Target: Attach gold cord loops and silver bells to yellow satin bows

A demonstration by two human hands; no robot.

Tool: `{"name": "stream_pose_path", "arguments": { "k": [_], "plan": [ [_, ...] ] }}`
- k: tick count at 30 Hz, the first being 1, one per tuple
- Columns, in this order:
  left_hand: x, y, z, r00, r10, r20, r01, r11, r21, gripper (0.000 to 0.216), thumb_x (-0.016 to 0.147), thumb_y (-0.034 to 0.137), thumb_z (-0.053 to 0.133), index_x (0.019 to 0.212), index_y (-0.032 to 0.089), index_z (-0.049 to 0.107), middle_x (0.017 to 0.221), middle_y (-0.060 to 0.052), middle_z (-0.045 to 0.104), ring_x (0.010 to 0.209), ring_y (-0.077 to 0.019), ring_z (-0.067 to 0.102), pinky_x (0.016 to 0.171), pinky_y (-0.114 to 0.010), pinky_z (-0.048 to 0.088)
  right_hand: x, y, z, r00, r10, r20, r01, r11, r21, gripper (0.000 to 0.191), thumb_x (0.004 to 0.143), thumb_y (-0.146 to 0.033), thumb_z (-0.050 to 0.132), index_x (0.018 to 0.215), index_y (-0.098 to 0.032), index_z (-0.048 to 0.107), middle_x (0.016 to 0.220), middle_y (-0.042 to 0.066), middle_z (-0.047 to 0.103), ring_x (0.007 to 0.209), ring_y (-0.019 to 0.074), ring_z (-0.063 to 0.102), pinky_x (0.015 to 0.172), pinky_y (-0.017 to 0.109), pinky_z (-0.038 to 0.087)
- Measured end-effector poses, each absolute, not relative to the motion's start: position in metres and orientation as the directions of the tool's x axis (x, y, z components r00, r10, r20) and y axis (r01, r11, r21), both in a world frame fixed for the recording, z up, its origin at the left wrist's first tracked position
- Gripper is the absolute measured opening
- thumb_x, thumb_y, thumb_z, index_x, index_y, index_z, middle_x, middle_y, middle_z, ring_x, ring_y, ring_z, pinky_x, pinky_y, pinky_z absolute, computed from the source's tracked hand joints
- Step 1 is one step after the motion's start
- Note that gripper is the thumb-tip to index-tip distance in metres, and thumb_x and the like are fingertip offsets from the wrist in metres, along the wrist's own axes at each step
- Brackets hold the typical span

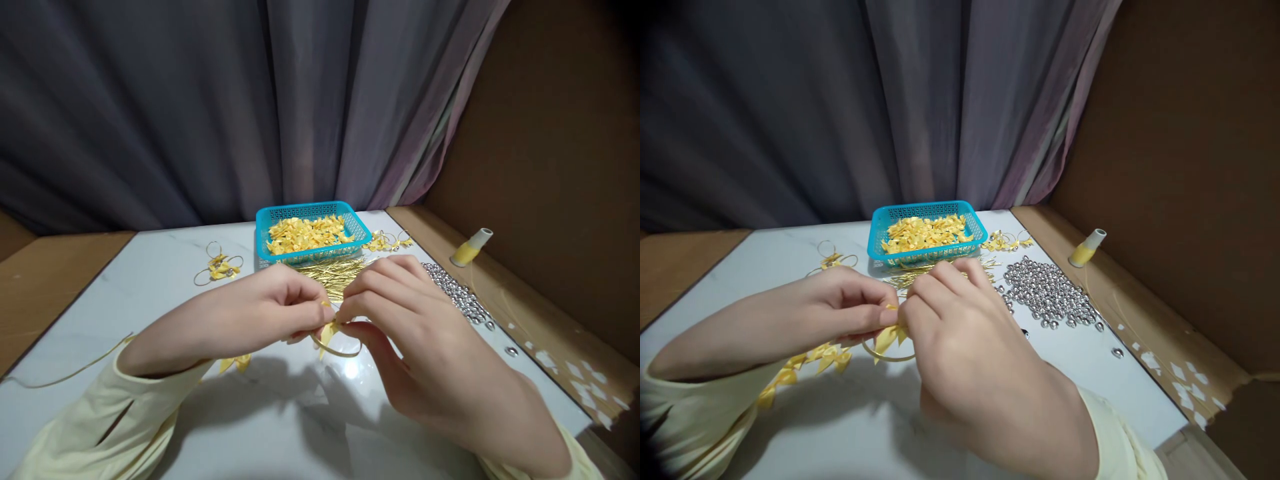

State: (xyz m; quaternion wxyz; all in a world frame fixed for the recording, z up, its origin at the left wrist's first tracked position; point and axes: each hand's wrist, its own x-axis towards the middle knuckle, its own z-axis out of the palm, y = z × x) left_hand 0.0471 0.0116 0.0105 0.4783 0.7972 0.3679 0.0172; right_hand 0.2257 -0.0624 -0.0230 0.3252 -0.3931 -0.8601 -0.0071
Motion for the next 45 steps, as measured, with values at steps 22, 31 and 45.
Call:
{"name": "stream_pose_path", "arguments": {
  "k": [22, 31, 45],
  "plan": [
    [0.046, 0.009, 0.010, 0.703, 0.662, -0.261, 0.553, -0.278, 0.785, 0.033, 0.084, 0.035, 0.049, 0.056, 0.018, 0.042, 0.055, 0.006, 0.036, 0.050, -0.0086, 0.032, 0.044, -0.020, 0.025, 0.242, -0.050, -0.017, -0.590, 0.584, 0.558, 0.630, 0.765, -0.135, 0.021, 0.075, 0.004, 0.055, 0.089, -0.010, 0.064, 0.086, 0.007, 0.063, 0.082, 0.0191, 0.053, 0.084, 0.038, 0.038],
    [0.044, 0.010, -0.005, 0.630, 0.753, -0.193, 0.552, -0.259, 0.792, 0.031, 0.085, 0.035, 0.046, 0.058, 0.020, 0.044, 0.057, 0.005, 0.037, 0.054, -0.0115, 0.035, 0.049, -0.025, 0.027, 0.231, -0.056, -0.018, -0.566, 0.552, 0.612, 0.738, 0.671, 0.076, 0.020, 0.089, -0.007, 0.052, 0.083, -0.010, 0.070, 0.080, 0.007, 0.067, 0.081, 0.0209, 0.060, 0.084, 0.043, 0.040],
    [0.052, 0.019, -0.014, 0.589, 0.794, -0.150, 0.507, -0.219, 0.834, 0.031, 0.083, 0.035, 0.048, 0.056, 0.020, 0.046, 0.054, 0.006, 0.040, 0.051, -0.0110, 0.035, 0.049, -0.025, 0.027, 0.222, -0.048, -0.023, -0.568, 0.478, 0.670, 0.792, 0.540, 0.285, 0.033, 0.088, -0.003, 0.041, 0.066, -0.015, 0.063, 0.063, 0.001, 0.062, 0.067, 0.0165, 0.056, 0.091, 0.042, 0.038]
  ]
}}
